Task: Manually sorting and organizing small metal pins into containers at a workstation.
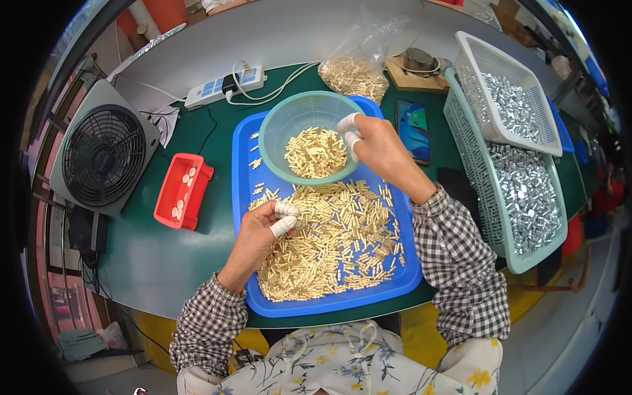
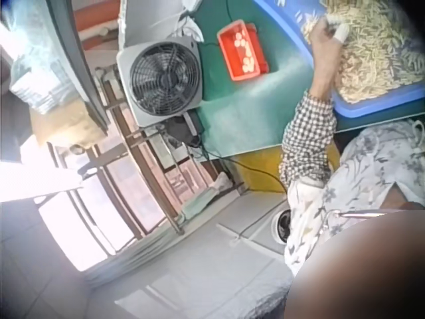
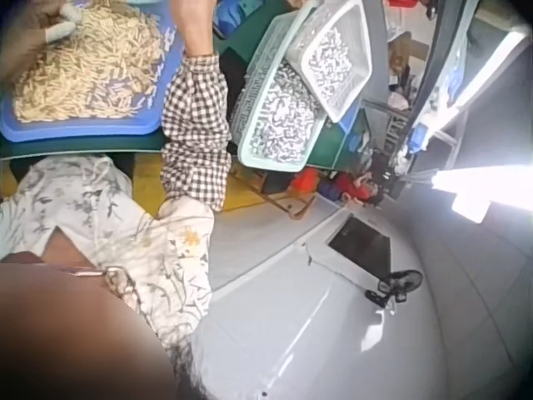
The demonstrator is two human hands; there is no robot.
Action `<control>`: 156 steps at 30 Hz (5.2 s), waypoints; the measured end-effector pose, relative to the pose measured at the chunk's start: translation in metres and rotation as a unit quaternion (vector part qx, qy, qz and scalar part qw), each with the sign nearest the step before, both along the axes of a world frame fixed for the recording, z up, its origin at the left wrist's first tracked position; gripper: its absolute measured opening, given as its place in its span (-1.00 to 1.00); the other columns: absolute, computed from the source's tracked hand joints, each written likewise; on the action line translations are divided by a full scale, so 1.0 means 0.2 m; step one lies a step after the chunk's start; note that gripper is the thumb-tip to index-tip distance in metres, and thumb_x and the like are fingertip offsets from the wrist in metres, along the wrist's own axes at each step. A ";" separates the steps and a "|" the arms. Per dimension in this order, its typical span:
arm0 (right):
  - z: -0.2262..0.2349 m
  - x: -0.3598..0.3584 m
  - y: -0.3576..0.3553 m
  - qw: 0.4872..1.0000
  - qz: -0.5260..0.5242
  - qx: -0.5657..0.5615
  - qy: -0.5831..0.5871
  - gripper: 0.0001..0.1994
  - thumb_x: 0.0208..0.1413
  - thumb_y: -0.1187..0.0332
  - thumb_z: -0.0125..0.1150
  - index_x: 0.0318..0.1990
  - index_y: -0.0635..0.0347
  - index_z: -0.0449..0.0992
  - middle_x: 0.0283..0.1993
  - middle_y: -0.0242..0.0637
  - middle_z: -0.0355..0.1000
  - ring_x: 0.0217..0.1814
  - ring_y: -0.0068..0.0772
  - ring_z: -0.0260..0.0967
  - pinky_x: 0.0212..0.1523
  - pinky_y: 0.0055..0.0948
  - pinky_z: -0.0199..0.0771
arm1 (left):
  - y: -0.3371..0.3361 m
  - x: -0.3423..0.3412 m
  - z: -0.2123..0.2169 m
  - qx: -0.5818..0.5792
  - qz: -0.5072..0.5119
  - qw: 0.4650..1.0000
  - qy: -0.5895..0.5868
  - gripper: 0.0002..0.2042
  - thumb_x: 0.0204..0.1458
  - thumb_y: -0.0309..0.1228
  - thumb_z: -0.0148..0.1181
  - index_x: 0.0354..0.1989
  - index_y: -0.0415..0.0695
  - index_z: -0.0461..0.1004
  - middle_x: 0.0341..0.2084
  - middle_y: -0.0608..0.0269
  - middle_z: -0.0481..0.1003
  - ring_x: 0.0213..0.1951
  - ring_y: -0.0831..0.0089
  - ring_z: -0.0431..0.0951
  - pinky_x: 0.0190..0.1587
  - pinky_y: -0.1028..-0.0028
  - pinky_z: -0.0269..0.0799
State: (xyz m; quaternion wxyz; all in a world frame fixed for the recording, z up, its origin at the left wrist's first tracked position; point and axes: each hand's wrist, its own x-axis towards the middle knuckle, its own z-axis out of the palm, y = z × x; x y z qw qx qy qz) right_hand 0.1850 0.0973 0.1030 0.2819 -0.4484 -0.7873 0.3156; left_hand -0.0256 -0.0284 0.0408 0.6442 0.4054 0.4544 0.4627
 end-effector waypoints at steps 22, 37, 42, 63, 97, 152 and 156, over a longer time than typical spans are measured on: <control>-0.06 0.22 -0.18 0.994 -0.027 -0.101 0.029 -0.85 0.12 0.52 0.01 -0.21 0.42 0.41 -0.63 -0.29 0.39 -0.70 -0.58 0.33 -0.64 -0.59 0.34 | 0.01 0.05 0.00 -0.008 0.000 1.000 0.009 -0.88 0.03 -0.54 0.14 -0.26 -0.26 0.44 -0.40 0.24 0.50 -0.36 0.55 0.51 -0.31 0.60 0.43; -0.09 0.14 -0.24 0.972 0.046 0.178 -0.147 -0.74 -0.01 0.56 0.07 -0.12 0.45 0.43 -0.59 0.02 0.38 -0.60 -0.15 0.40 -0.57 -0.34 0.34 | -0.02 -0.02 0.00 -0.007 -0.004 1.000 0.011 -0.90 0.04 -0.54 0.13 -0.26 -0.26 0.43 -0.42 0.27 0.49 -0.38 0.58 0.48 -0.33 0.61 0.41; -0.06 0.16 -0.25 0.961 0.079 0.170 -0.202 -0.66 -0.03 0.57 0.06 -0.04 0.44 0.39 -0.60 0.03 0.36 -0.59 -0.11 0.38 -0.57 -0.28 0.30 | -0.03 -0.02 0.00 -0.005 -0.010 1.000 0.013 -0.89 0.04 -0.54 0.13 -0.26 -0.25 0.44 -0.42 0.27 0.49 -0.38 0.59 0.47 -0.34 0.61 0.40; -0.17 -0.08 -0.51 0.992 0.099 0.078 0.013 -0.77 -0.06 0.56 0.13 -0.19 0.30 0.52 -0.58 -0.14 0.43 -0.65 -0.49 0.38 -0.62 -0.53 0.34 | -0.03 -0.13 -0.12 -0.044 -0.014 0.982 -0.184 -0.83 0.06 -0.47 0.13 -0.19 -0.25 0.42 -0.35 0.24 0.49 -0.34 0.52 0.48 -0.23 0.52 0.45; -0.34 0.00 -0.45 0.988 0.155 -0.003 -0.011 -0.79 0.04 0.52 0.10 -0.13 0.28 0.42 -0.58 -0.17 0.42 -0.59 -0.40 0.43 -0.58 -0.47 0.37 | 0.03 0.04 -0.17 0.052 -0.005 0.999 -0.013 -0.63 0.00 -0.63 0.12 0.01 -0.23 0.27 -0.32 0.30 0.45 -0.27 0.59 0.47 -0.17 0.58 0.44; -0.36 0.44 -0.30 0.965 0.135 -0.195 0.112 -0.69 0.04 0.51 0.12 -0.02 0.31 0.43 -0.44 -0.16 0.51 -0.54 -0.49 0.49 -0.53 -0.53 0.46 | 0.22 0.37 -0.18 -0.057 -0.028 0.996 -0.057 -0.83 0.04 -0.53 0.12 -0.18 -0.28 0.46 -0.35 0.20 0.51 -0.34 0.49 0.52 -0.23 0.52 0.48; -0.40 0.44 -0.30 0.970 0.142 -0.177 0.083 -0.70 0.08 0.53 0.05 0.00 0.28 0.42 -0.45 -0.27 0.51 -0.55 -0.58 0.45 -0.52 -0.59 0.47 | 0.21 0.36 -0.20 -0.061 -0.027 0.996 -0.061 -0.83 0.04 -0.54 0.12 -0.19 -0.29 0.47 -0.36 0.20 0.52 -0.35 0.49 0.52 -0.24 0.53 0.48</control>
